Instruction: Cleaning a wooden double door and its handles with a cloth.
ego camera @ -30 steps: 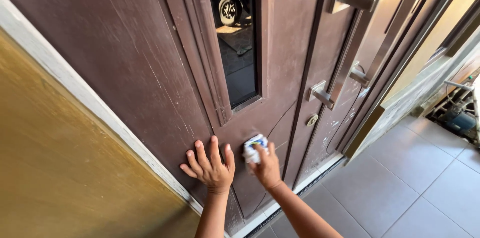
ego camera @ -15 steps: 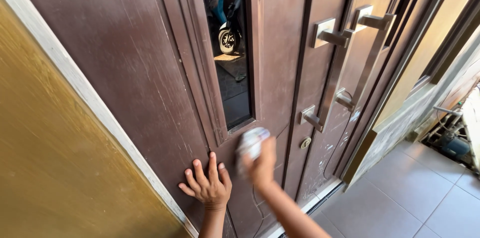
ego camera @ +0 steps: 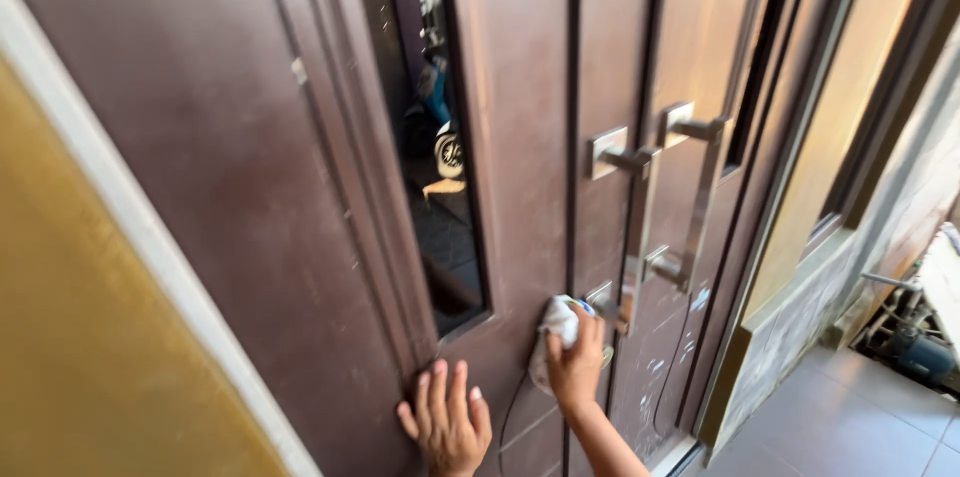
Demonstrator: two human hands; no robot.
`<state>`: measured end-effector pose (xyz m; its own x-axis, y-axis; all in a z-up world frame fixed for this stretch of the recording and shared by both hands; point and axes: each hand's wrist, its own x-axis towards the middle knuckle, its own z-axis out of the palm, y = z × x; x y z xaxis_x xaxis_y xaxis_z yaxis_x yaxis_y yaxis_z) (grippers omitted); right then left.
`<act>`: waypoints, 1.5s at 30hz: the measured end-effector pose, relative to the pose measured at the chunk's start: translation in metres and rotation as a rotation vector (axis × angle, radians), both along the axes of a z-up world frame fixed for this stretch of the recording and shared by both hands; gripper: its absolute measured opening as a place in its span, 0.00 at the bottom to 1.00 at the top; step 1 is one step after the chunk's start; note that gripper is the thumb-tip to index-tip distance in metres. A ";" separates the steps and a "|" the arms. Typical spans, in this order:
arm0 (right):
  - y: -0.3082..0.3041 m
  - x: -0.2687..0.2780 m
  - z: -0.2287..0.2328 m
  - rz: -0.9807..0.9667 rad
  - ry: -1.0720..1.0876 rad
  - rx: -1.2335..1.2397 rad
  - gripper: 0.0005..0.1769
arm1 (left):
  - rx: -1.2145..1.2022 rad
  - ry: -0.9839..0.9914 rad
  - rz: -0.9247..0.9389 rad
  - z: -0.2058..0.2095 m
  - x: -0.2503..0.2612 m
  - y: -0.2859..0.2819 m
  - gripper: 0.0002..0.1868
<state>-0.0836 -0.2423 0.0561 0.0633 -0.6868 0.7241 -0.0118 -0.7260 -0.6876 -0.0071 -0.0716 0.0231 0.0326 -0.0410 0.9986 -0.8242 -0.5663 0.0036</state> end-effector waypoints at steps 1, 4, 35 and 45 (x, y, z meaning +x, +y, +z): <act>0.000 0.002 0.012 -0.006 -0.029 -0.092 0.29 | -0.035 0.029 0.051 -0.005 0.004 -0.006 0.20; 0.011 0.006 0.023 0.051 -0.050 -0.227 0.31 | -0.100 0.057 0.124 -0.021 0.020 -0.027 0.22; -0.059 -0.023 0.099 0.122 -0.109 -0.395 0.35 | -0.054 -0.033 0.406 -0.029 0.032 -0.030 0.26; -0.043 -0.025 0.157 0.314 -0.220 -0.522 0.39 | -0.241 0.037 0.298 -0.006 0.006 -0.058 0.28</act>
